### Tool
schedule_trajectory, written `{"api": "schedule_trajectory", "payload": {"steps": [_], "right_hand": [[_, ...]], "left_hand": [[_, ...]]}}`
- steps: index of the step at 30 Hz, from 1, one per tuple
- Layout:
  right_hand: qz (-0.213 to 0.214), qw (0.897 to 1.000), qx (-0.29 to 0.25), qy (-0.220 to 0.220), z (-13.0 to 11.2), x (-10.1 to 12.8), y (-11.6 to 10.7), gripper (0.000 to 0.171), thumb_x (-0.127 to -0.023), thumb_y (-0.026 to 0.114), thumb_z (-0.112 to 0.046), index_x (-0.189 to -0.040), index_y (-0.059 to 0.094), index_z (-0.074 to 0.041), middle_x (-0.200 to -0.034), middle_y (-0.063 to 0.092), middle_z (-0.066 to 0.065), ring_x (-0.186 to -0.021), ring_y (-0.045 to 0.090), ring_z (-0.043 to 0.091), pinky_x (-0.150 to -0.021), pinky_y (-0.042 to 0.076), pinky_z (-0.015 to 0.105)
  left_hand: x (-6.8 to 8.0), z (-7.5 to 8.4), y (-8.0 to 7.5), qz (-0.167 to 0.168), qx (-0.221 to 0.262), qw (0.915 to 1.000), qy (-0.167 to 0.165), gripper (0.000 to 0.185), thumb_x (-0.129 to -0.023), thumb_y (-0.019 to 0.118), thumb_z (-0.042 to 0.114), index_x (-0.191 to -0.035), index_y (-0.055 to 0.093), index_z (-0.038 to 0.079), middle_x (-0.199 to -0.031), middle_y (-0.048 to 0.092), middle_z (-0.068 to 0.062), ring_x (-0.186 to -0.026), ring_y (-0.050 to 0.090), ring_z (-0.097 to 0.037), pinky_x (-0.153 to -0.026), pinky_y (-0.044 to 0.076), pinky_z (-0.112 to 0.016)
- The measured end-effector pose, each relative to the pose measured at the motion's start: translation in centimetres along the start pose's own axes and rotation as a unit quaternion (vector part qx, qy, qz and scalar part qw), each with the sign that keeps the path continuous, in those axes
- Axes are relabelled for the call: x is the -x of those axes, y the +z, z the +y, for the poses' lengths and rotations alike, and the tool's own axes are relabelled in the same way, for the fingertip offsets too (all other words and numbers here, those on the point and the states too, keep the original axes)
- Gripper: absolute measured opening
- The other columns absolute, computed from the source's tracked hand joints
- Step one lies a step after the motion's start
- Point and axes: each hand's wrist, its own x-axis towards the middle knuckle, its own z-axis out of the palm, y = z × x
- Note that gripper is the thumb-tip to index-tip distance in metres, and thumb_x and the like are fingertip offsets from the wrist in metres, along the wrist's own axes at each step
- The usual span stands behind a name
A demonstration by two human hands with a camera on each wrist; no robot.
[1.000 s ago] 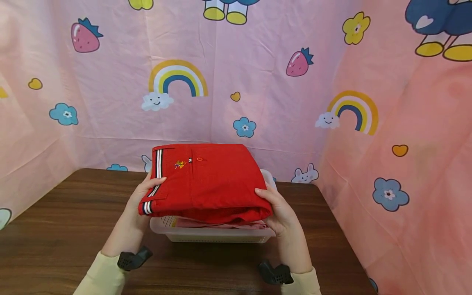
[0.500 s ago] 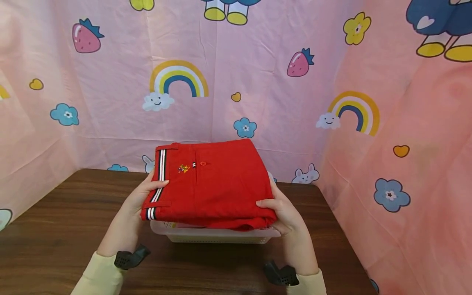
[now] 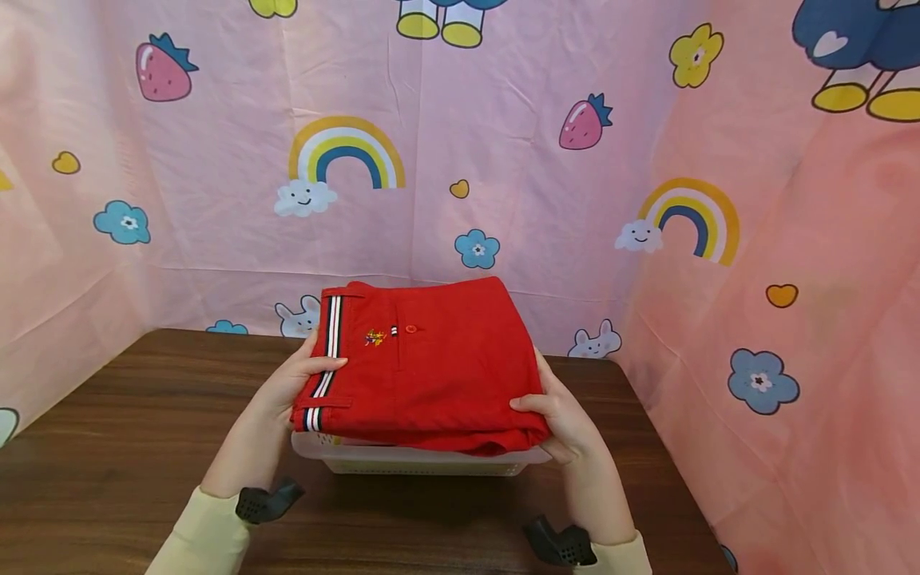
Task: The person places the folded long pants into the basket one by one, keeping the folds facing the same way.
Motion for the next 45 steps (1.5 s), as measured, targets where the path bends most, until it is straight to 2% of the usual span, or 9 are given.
{"api": "schedule_trajectory", "payload": {"steps": [7,10,16,22,32,39,45], "right_hand": [[0.042,0.999,0.004,-0.012,0.1,0.1,-0.3,0.082,-0.087,0.039,0.013,-0.154,0.010,-0.023,-0.146,0.019,0.011,-0.122,0.034,0.025,-0.087,0.049,0.032],[0.058,0.998,0.001,-0.011,0.4,0.0,-0.6,0.081,-0.087,0.039,0.013,-0.154,0.010,-0.022,-0.145,0.020,0.010,-0.123,0.033,0.025,-0.088,0.048,0.031],[0.077,0.997,-0.006,0.001,1.4,-0.3,-1.2,0.084,-0.085,0.040,0.014,-0.154,0.010,-0.025,-0.147,0.018,0.008,-0.124,0.032,0.025,-0.090,0.047,0.032],[0.077,0.997,-0.005,0.008,2.4,-0.5,-1.7,0.087,-0.084,0.043,0.012,-0.154,0.009,-0.026,-0.148,0.016,0.008,-0.123,0.032,0.027,-0.091,0.047,0.033],[0.095,0.995,-0.002,0.031,3.2,-0.3,-2.3,0.085,-0.084,0.039,0.013,-0.154,0.005,-0.021,-0.147,0.015,0.008,-0.122,0.033,0.024,-0.092,0.046,0.030],[0.105,0.993,-0.013,0.049,3.4,-0.3,-2.6,0.086,-0.084,0.038,0.014,-0.155,0.006,-0.022,-0.149,0.014,0.007,-0.125,0.027,0.025,-0.095,0.043,0.029],[0.114,0.988,0.029,0.097,3.4,0.0,-2.8,0.082,-0.086,0.042,0.009,-0.155,0.008,-0.019,-0.147,0.016,0.013,-0.121,0.028,0.029,-0.090,0.046,0.030]], "left_hand": [[-0.2,-0.5,0.3,-0.004,0.053,0.9986,-0.009,0.064,-0.098,0.048,0.013,-0.153,0.015,0.019,-0.114,0.057,-0.005,-0.095,0.063,-0.015,-0.081,0.053,-0.035],[-0.3,-0.9,0.2,-0.006,0.064,0.9978,-0.017,0.064,-0.098,0.047,0.011,-0.153,0.015,0.016,-0.110,0.059,-0.004,-0.094,0.064,-0.015,-0.081,0.053,-0.034],[-0.7,-1.7,0.0,0.007,0.041,0.9991,-0.009,0.072,-0.095,0.048,0.001,-0.154,0.010,0.014,-0.119,0.053,-0.007,-0.096,0.062,-0.015,-0.082,0.053,-0.033],[-1.1,-2.4,-0.2,0.027,0.029,0.9991,-0.016,0.074,-0.094,0.049,-0.001,-0.155,0.010,0.014,-0.125,0.046,-0.009,-0.098,0.060,-0.014,-0.083,0.052,-0.031],[-1.2,-3.2,-0.1,0.029,0.008,0.9992,-0.027,0.076,-0.093,0.049,-0.001,-0.154,0.005,0.011,-0.139,0.036,-0.016,-0.102,0.056,-0.013,-0.085,0.051,-0.029],[-1.4,-3.6,-0.1,0.024,-0.003,0.9993,-0.027,0.072,-0.093,0.048,-0.001,-0.153,0.009,0.008,-0.133,0.040,-0.015,-0.103,0.055,-0.015,-0.085,0.051,-0.029],[-1.4,-3.7,0.1,0.047,-0.037,0.9972,-0.045,0.068,-0.093,0.051,0.001,-0.150,0.016,0.008,-0.127,0.043,-0.014,-0.103,0.053,-0.018,-0.083,0.051,-0.030]]}}
